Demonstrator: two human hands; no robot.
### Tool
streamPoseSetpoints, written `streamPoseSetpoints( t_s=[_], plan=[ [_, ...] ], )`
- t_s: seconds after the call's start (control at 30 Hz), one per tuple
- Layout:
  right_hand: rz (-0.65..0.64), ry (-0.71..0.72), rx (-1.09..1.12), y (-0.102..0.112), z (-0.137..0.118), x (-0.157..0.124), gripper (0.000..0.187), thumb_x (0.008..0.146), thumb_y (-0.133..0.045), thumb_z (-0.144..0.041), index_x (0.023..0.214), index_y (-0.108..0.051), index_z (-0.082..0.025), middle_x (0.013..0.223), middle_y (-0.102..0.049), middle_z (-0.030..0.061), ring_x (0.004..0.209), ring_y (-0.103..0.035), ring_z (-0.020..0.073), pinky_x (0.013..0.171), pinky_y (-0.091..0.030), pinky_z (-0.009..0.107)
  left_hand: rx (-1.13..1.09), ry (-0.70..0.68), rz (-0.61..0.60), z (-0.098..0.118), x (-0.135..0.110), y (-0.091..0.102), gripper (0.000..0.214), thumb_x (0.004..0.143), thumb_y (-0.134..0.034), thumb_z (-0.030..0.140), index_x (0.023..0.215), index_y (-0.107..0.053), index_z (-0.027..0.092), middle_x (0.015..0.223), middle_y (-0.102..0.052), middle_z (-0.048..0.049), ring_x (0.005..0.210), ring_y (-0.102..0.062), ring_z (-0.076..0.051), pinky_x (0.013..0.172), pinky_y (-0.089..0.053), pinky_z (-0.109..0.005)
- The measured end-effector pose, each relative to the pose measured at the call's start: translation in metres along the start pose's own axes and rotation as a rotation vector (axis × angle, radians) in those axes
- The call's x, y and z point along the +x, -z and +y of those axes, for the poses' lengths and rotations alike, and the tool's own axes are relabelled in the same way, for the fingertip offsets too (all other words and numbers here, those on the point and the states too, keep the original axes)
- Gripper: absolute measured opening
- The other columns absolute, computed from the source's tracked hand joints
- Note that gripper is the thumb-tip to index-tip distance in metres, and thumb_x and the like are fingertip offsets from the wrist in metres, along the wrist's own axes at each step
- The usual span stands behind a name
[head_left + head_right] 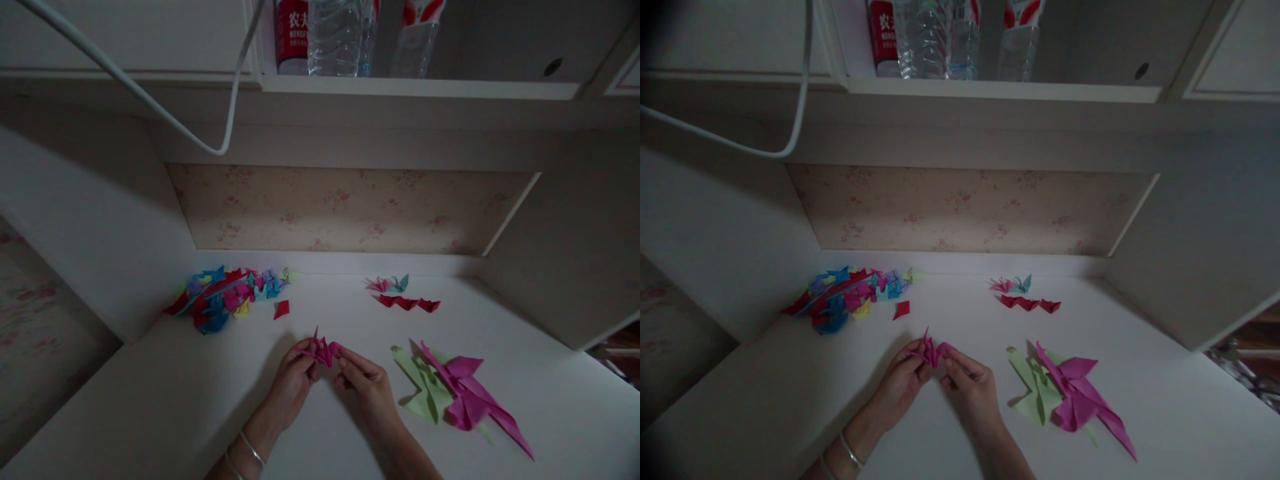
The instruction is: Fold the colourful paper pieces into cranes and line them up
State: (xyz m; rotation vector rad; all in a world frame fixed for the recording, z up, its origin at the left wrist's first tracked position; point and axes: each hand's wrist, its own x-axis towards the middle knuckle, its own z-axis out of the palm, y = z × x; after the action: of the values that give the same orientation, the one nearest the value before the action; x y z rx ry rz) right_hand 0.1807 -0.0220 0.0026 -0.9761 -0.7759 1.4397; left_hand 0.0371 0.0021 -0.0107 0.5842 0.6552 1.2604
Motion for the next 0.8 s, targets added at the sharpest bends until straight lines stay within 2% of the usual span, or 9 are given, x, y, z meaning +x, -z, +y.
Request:
streamPoseSetpoints(
  t_s=[0.17, 0.4, 0.5, 0.6, 0.7, 0.8],
  plan=[
    [-0.01, 0.005, 0.056, 0.0, 0.0, 0.0, 0.034, 0.059, -0.083, -0.034, 0.089, -0.076, -0.019, 0.068, -0.071, 0.0054, 0.048, -0.053, 0.0086, 0.049, -0.042, 0.021, 0.015, 0.001, 0.001, 0.002, -0.001, -0.003, 0.012, 0.072, -0.069, 0.013, 0.083, -0.063, 0.014, 0.075, -0.058, 0.0, 0.062, -0.051, -0.007, 0.055, -0.037, -0.019],
    [-0.026, 0.023, 0.108, -0.004, 0.001, 0.0, 0.038, 0.054, -0.086, -0.031, 0.088, -0.074, -0.017, 0.09, -0.072, 0.0119, 0.049, -0.055, 0.0109, 0.047, -0.043, 0.024, 0.04, 0.029, -0.015, 0.002, -0.004, -0.004, 0.015, 0.072, -0.071, 0.02, 0.081, -0.061, 0.015, 0.066, -0.057, 0.0023, 0.052, -0.047, -0.007, 0.05, -0.033, -0.02],
    [-0.076, 0.029, 0.115, -0.004, 0.008, 0.0, 0.04, 0.057, -0.085, -0.027, 0.093, -0.071, -0.017, 0.093, -0.072, 0.0124, 0.055, -0.058, 0.0126, 0.048, -0.043, 0.024, 0.053, 0.051, -0.025, 0.002, -0.004, -0.004, 0.017, 0.076, -0.07, 0.026, 0.086, -0.061, 0.016, 0.066, -0.058, 0.0012, 0.053, -0.049, -0.007, 0.051, -0.034, -0.021],
    [-0.116, 0.036, 0.1, -0.005, 0.009, -0.002, 0.042, 0.062, -0.082, -0.028, 0.1, -0.067, -0.017, 0.082, -0.073, 0.0101, 0.054, -0.057, 0.0117, 0.049, -0.042, 0.023, 0.051, 0.069, -0.034, 0.003, -0.005, -0.003, 0.018, 0.076, -0.069, 0.027, 0.089, -0.061, 0.017, 0.073, -0.062, -0.0008, 0.059, -0.054, -0.009, 0.053, -0.037, -0.022],
    [-0.084, 0.038, 0.071, -0.008, 0.003, -0.006, 0.051, 0.064, -0.081, -0.032, 0.109, -0.062, -0.016, 0.078, -0.073, 0.0092, 0.049, -0.055, 0.0107, 0.05, -0.042, 0.024, 0.059, 0.079, -0.034, 0.004, -0.006, -0.004, 0.017, 0.077, -0.069, 0.026, 0.09, -0.062, 0.017, 0.076, -0.064, -0.0018, 0.062, -0.056, -0.01, 0.055, -0.038, -0.022],
    [-0.045, 0.059, 0.052, -0.01, -0.002, -0.01, 0.061, 0.063, -0.081, -0.034, 0.116, -0.057, -0.016, 0.086, -0.073, 0.0114, 0.051, -0.055, 0.011, 0.051, -0.044, 0.025, 0.085, 0.062, -0.033, 0.005, -0.006, -0.004, 0.018, 0.075, -0.069, 0.024, 0.09, -0.062, 0.017, 0.079, -0.066, -0.0032, 0.063, -0.057, -0.012, 0.055, -0.039, -0.023]
  ],
)
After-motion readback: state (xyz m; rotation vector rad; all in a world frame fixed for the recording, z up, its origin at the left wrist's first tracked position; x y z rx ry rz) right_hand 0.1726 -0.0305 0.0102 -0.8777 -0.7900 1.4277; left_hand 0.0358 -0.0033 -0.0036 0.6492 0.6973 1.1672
